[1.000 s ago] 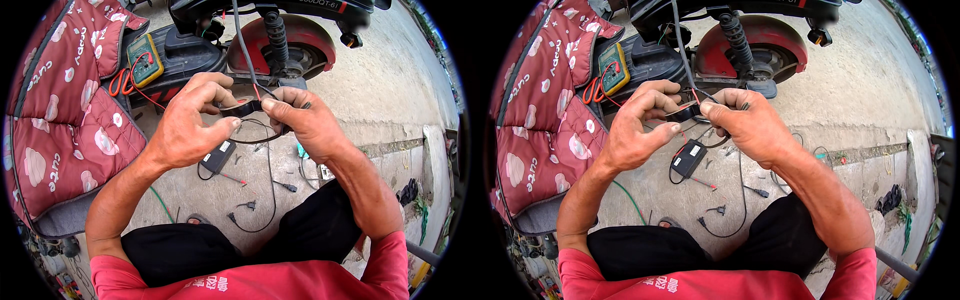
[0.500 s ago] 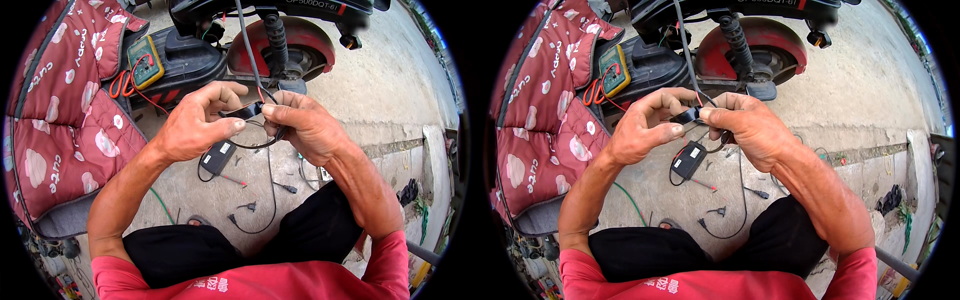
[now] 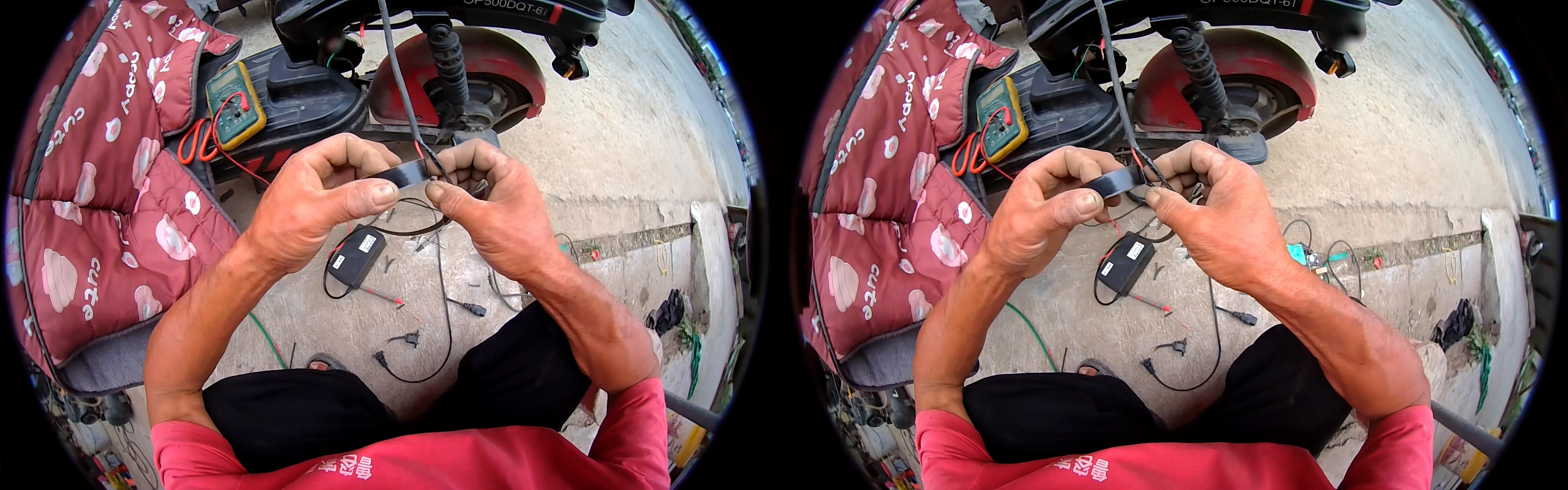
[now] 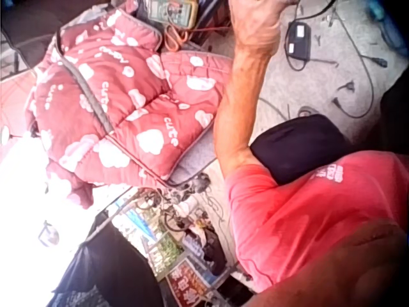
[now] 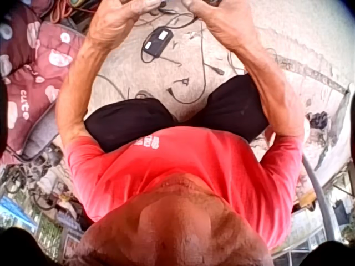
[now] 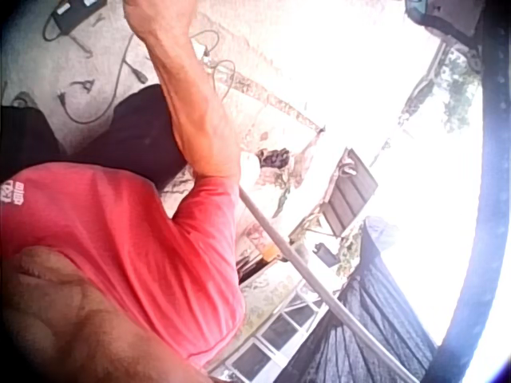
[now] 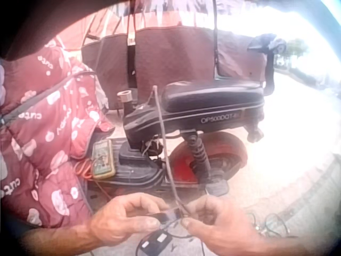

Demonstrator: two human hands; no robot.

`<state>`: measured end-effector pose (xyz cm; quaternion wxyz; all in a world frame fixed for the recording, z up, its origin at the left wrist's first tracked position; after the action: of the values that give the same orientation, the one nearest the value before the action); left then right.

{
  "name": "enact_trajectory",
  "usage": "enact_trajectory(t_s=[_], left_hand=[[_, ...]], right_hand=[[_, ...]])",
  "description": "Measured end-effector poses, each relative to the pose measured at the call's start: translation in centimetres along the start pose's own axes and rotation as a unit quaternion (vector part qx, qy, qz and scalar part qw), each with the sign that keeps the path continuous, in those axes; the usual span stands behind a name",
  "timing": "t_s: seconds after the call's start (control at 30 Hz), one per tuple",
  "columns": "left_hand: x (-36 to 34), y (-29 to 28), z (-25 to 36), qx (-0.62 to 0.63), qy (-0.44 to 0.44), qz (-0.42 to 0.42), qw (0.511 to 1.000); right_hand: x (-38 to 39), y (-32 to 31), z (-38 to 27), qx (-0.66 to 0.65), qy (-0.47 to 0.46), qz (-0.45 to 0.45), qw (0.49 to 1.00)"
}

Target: The person sits on the ground and repairs a scooter's electrical wiring by stripping the ends of red and black wires, twisting them together, and wrapping the connection with black electrical tape. A multimeter is visible on the scooter seat nearby.

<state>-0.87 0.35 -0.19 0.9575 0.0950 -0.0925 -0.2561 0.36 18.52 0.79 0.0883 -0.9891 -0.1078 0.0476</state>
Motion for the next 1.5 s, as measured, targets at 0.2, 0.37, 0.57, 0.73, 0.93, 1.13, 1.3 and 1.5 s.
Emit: enact_trajectory(t_s=[0.2,0.37,0.57,0.73,0.93,1.13,1.3,1.5], left_hand=[[0.1,1.9,0.8,-0.036,0.032,0.003,0.999],[-0.3,2.3,1.1,-0.025,0.028,-0.003,0.999],[-0.1,1.9,1.3,-0.126,0.025,0.049,0.990],[-0.2,1.1,1.7,-0.264,0.066,0.082,0.959],[-0.1,1.2,2.2,-0.351,0.043,0.053,0.934],[-0.1,-0.2,1.8,-0.210,0.068,-0.055,0.974],[-0.3,-0.4,1.8,-0.215,0.008,0.014,0.976],[-0.3,-0.1,2.5,-0.174,0.005,0.088,0.981]], right_hand=[[0.3,0.8,-0.1,-0.012,-0.005,-0.022,1.000],[0.4,0.8,0.1,-0.040,0.034,-0.011,0.999],[0.6,0.9,0.1,-0.063,0.033,0.034,0.997],[0.4,0.9,0.7,-0.153,0.058,0.019,0.986],[0.2,0.9,0.7,-0.152,0.093,-0.022,0.984],[0.0,0.6,0.6,-0.115,0.084,-0.038,0.989],[-0.3,0.1,0.9,-0.113,0.065,-0.008,0.991],[-0.6,-0.1,0.1,-0.139,0.019,0.002,0.990]])
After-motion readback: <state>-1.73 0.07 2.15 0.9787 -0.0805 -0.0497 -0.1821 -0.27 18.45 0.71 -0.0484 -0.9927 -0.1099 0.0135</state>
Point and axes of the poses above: each hand's wrist, its own x-axis away from the middle knuckle, its own y-axis out of the palm, z = x × y, the point moved 6 cm from there along -x, towards the middle knuckle, and after that the axes turned 7 degrees about -y, right-handed, at the moved point
